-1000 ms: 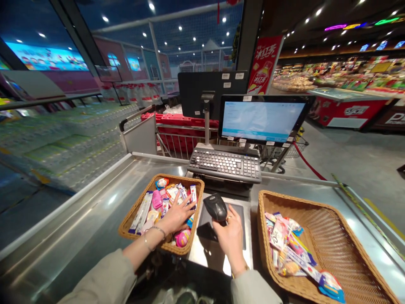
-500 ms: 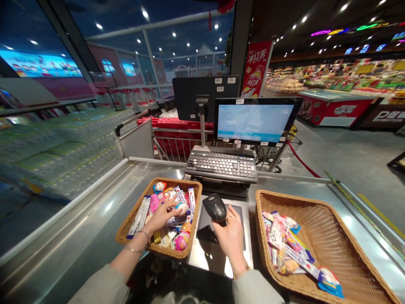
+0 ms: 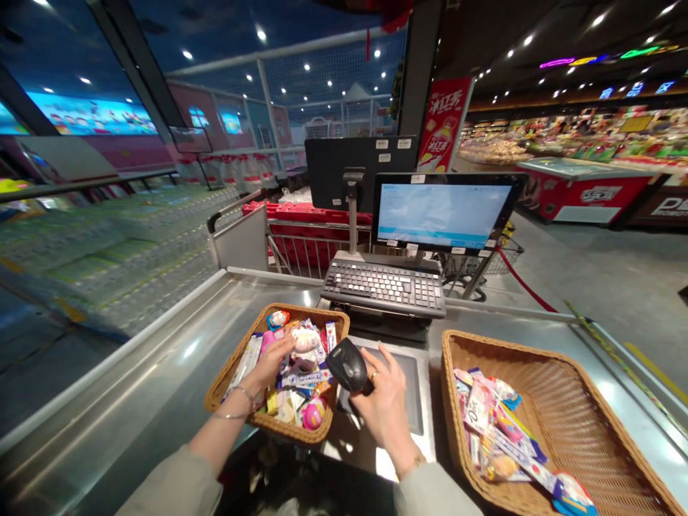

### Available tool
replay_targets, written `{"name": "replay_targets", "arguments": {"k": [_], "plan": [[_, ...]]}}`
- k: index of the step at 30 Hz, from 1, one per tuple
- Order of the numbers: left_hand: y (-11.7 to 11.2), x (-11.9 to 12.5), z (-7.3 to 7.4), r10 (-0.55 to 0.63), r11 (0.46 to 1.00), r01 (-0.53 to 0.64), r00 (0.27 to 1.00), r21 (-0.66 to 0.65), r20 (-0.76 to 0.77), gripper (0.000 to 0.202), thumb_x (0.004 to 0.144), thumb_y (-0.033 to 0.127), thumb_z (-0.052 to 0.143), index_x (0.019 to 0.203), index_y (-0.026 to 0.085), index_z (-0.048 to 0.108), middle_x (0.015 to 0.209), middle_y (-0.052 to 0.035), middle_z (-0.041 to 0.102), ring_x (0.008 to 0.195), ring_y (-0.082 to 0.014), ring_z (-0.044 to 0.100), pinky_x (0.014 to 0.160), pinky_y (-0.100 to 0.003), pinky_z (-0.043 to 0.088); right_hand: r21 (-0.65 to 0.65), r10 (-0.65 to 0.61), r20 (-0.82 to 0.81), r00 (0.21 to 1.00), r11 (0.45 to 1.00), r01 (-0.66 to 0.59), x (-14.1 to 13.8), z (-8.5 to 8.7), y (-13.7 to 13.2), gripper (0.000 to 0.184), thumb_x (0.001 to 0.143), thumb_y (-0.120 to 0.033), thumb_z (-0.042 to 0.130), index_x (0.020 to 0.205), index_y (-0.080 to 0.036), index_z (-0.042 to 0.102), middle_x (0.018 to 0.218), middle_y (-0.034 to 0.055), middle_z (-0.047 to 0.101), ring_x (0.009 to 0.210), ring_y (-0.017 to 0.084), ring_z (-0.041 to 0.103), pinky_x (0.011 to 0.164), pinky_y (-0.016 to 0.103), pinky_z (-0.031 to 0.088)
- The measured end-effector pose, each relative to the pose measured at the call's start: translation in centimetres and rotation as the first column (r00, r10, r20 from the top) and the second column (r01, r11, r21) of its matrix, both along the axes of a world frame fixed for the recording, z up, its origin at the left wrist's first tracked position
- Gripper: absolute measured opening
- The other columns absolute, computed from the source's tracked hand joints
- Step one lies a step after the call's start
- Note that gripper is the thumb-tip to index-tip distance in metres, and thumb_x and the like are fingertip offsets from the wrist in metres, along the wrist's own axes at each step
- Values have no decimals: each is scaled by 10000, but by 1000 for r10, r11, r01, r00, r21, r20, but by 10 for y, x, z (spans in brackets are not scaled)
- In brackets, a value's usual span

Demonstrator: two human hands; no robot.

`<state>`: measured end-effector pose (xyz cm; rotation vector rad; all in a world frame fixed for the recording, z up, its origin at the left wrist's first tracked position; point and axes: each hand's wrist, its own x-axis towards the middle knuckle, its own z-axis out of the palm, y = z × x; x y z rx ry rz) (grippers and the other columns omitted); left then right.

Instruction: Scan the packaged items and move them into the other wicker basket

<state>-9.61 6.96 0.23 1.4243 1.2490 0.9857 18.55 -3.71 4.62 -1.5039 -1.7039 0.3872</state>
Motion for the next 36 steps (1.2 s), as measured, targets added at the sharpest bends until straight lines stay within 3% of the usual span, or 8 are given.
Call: {"name": "replay_targets", "arguments": {"k": [6,12,20,26,30,33,36], "plan": [[6,12,3,43,998,-38,994,-53,99,769,684,718,671,1199,149,723,1456,-132,543,1470,-338,349,1246,-490,236,36,44,56,997,998,-46,3,4,-3,291,653,-182,638,901,-255,770,1255,38,708,1396,371,425,1096,600,355],[6,27,11,39,997,-27,984,-74,174,678,651,674,734,1119,184,762,1462,-118,543,1525,-320,198,1269,-486,114,41,34,80,996,998,-37,7,7,-6,290,647,-176,630,886,-263,769,1244,31,714,1393,383,430,1085,617,349],[8,40,21,-21,997,31,988,-67,156,714,653,698,717,1139,176,750,1488,-118,509,1536,-318,142,1266,-506,72,82,3,92,996,997,-10,13,9,-10,282,634,-163,621,845,-267,776,1213,18,729,1384,383,442,1078,601,359],[11,46,20,-56,998,57,997,-13,59,642,747,680,630,1144,189,743,1512,-109,489,1544,-293,108,1268,-509,72,59,-15,103,995,998,9,18,9,-13,339,630,-156,610,897,-279,779,1230,14,721,1401,374,422,1097,615,335],[14,51,21,-65,995,69,996,68,-53,448,837,607,576,952,216,762,1596,-76,354,1552,-295,-14,1249,-571,-26,85,-59,86,995,995,52,23,6,-15,332,633,-154,601,897,-265,771,1244,19,714,1394,367,432,1092,610,351],[13,59,27,-53,980,94,974,178,-221,387,903,555,526,860,224,722,1630,-63,262,1544,-314,-77,1193,-654,-113,108,-107,64,992,989,99,28,4,-16,350,639,-145,595,920,-263,766,1244,23,713,1389,358,441,1068,586,394],[9,70,36,-5,939,146,912,312,-410,371,952,516,473,970,230,710,1640,-80,252,1545,-329,-56,1162,-723,-80,126,-154,42,987,981,148,34,2,-18,357,660,-151,593,951,-271,762,1232,22,716,1379,353,453,1064,586,410]]}}
